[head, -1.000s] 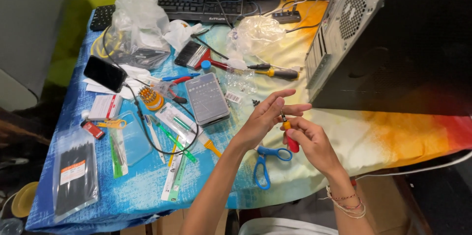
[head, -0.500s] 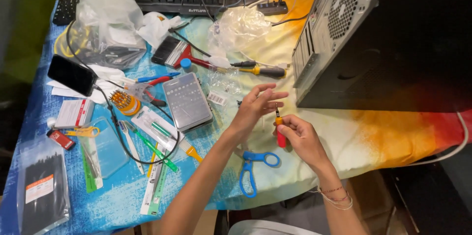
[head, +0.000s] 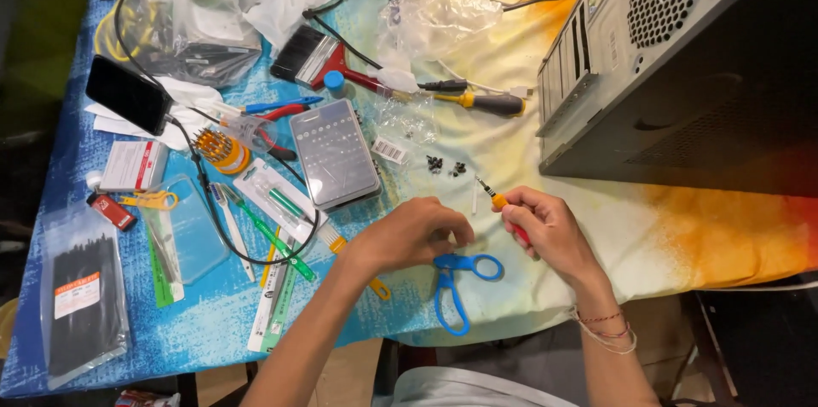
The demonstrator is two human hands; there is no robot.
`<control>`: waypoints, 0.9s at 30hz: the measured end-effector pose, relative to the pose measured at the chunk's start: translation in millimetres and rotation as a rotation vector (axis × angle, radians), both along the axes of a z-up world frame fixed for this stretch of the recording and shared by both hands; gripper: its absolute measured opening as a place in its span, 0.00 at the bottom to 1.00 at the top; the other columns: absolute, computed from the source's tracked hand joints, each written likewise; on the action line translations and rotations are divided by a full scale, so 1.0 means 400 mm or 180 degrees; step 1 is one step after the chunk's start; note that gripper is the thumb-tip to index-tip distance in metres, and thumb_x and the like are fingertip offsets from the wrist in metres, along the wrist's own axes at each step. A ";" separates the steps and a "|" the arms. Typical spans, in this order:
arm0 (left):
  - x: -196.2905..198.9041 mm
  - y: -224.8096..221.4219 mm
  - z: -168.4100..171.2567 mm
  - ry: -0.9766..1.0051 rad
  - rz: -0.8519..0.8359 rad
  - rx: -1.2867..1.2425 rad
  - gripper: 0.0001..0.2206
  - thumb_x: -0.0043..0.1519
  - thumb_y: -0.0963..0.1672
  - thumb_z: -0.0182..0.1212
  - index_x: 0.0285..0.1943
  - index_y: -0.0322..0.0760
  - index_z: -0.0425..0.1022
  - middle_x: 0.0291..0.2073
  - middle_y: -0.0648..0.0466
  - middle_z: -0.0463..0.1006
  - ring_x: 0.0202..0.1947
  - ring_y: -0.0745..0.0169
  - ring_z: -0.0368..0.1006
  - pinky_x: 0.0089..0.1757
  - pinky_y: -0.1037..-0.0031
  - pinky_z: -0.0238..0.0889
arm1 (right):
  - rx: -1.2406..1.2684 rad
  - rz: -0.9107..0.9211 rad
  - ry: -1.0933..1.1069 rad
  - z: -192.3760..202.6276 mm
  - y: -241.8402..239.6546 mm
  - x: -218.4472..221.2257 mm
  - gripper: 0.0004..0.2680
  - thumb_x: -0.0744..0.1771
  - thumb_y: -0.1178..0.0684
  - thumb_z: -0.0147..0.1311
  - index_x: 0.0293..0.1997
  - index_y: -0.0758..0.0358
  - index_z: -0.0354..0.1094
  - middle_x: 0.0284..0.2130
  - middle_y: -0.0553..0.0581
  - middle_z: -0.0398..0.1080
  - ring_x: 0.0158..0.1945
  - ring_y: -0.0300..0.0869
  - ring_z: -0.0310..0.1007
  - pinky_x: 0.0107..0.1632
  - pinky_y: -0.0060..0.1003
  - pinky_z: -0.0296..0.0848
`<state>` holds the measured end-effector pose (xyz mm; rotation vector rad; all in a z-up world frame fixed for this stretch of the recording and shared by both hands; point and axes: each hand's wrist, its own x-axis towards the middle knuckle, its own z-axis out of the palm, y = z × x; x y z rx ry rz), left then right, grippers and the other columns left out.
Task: Preparing and organizing tools and small components on a workbench, then using a screwdriver to work on a computer case.
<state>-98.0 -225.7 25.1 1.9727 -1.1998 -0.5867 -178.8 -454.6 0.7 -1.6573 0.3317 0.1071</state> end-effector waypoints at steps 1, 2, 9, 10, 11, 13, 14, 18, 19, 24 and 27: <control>-0.002 -0.004 0.006 0.0006 0.0011 -0.0004 0.08 0.57 0.35 0.65 0.40 0.41 0.80 0.32 0.52 0.83 0.39 0.49 0.78 0.42 0.61 0.74 | -0.0004 0.0011 0.0006 -0.012 -0.005 -0.003 0.06 0.66 0.58 0.51 0.34 0.69 0.73 0.16 0.60 0.63 0.13 0.39 0.58 0.16 0.32 0.61; -0.004 -0.007 0.013 -0.0134 -0.0078 0.0111 0.07 0.55 0.36 0.68 0.38 0.41 0.81 0.32 0.52 0.83 0.39 0.51 0.78 0.40 0.63 0.75 | -0.0029 -0.0014 -0.0087 -0.024 -0.009 -0.007 0.06 0.67 0.58 0.51 0.35 0.69 0.73 0.16 0.60 0.63 0.13 0.39 0.59 0.16 0.32 0.62; -0.009 -0.027 -0.019 -0.0493 -0.0188 0.0290 0.03 0.58 0.39 0.69 0.35 0.39 0.81 0.30 0.52 0.82 0.36 0.55 0.78 0.37 0.68 0.75 | -0.0160 -0.0036 -0.0442 -0.044 -0.009 -0.019 0.06 0.67 0.59 0.51 0.38 0.69 0.75 0.16 0.58 0.65 0.12 0.38 0.60 0.15 0.30 0.64; 0.001 -0.030 -0.027 -0.0502 -0.0182 0.0293 0.03 0.58 0.39 0.69 0.35 0.39 0.81 0.30 0.52 0.82 0.36 0.55 0.78 0.37 0.68 0.75 | -0.0158 -0.0031 -0.0451 -0.047 -0.012 -0.020 0.06 0.67 0.59 0.51 0.38 0.69 0.75 0.16 0.58 0.65 0.12 0.38 0.60 0.15 0.30 0.64; 0.010 -0.032 -0.035 -0.0258 -0.0033 0.0069 0.02 0.59 0.38 0.68 0.36 0.38 0.80 0.31 0.52 0.82 0.37 0.55 0.79 0.38 0.67 0.74 | -0.0148 -0.0038 -0.0491 -0.050 -0.013 -0.022 0.06 0.67 0.58 0.51 0.39 0.69 0.75 0.16 0.58 0.65 0.12 0.38 0.60 0.16 0.30 0.65; 0.025 -0.038 -0.039 -0.0026 0.0120 -0.0153 0.03 0.60 0.37 0.66 0.37 0.37 0.79 0.32 0.52 0.82 0.38 0.55 0.79 0.38 0.65 0.74 | -0.0135 -0.0040 -0.0544 -0.053 -0.013 -0.025 0.07 0.67 0.58 0.52 0.40 0.70 0.75 0.17 0.58 0.65 0.12 0.38 0.60 0.16 0.30 0.65; 0.031 -0.042 -0.036 -0.0157 0.0245 -0.0004 0.04 0.59 0.38 0.68 0.40 0.37 0.80 0.35 0.51 0.83 0.41 0.54 0.80 0.40 0.65 0.75 | -0.0173 -0.0041 -0.0572 -0.053 -0.012 -0.027 0.07 0.67 0.58 0.51 0.40 0.70 0.75 0.17 0.58 0.66 0.13 0.38 0.61 0.17 0.30 0.66; 0.029 -0.049 -0.007 -0.0390 0.0195 0.0434 0.08 0.57 0.41 0.71 0.44 0.40 0.82 0.38 0.53 0.84 0.45 0.56 0.80 0.43 0.68 0.76 | -0.0127 -0.0056 -0.0670 -0.057 -0.017 -0.030 0.07 0.67 0.58 0.51 0.41 0.71 0.76 0.17 0.58 0.67 0.13 0.37 0.61 0.17 0.30 0.66; 0.028 -0.052 -0.012 -0.0401 0.0197 0.0438 0.08 0.57 0.41 0.71 0.44 0.40 0.82 0.38 0.53 0.84 0.45 0.56 0.80 0.43 0.68 0.76 | -0.0123 -0.0055 -0.0680 -0.056 -0.017 -0.030 0.07 0.67 0.58 0.51 0.41 0.71 0.76 0.17 0.58 0.67 0.13 0.37 0.61 0.17 0.30 0.66; 0.013 -0.066 -0.039 -0.0814 -0.0167 0.0652 0.07 0.58 0.40 0.68 0.44 0.41 0.85 0.38 0.51 0.83 0.42 0.50 0.79 0.42 0.63 0.76 | -0.0192 -0.0005 -0.0628 -0.054 -0.020 -0.031 0.08 0.68 0.58 0.50 0.42 0.73 0.75 0.17 0.58 0.66 0.14 0.38 0.61 0.18 0.31 0.66; 0.019 -0.066 -0.029 -0.0595 -0.0127 0.0671 0.05 0.57 0.39 0.68 0.40 0.37 0.85 0.32 0.48 0.83 0.36 0.50 0.81 0.40 0.66 0.77 | -0.0071 -0.0038 -0.0635 -0.054 -0.017 -0.035 0.08 0.67 0.58 0.51 0.41 0.72 0.75 0.18 0.58 0.66 0.14 0.37 0.61 0.18 0.31 0.66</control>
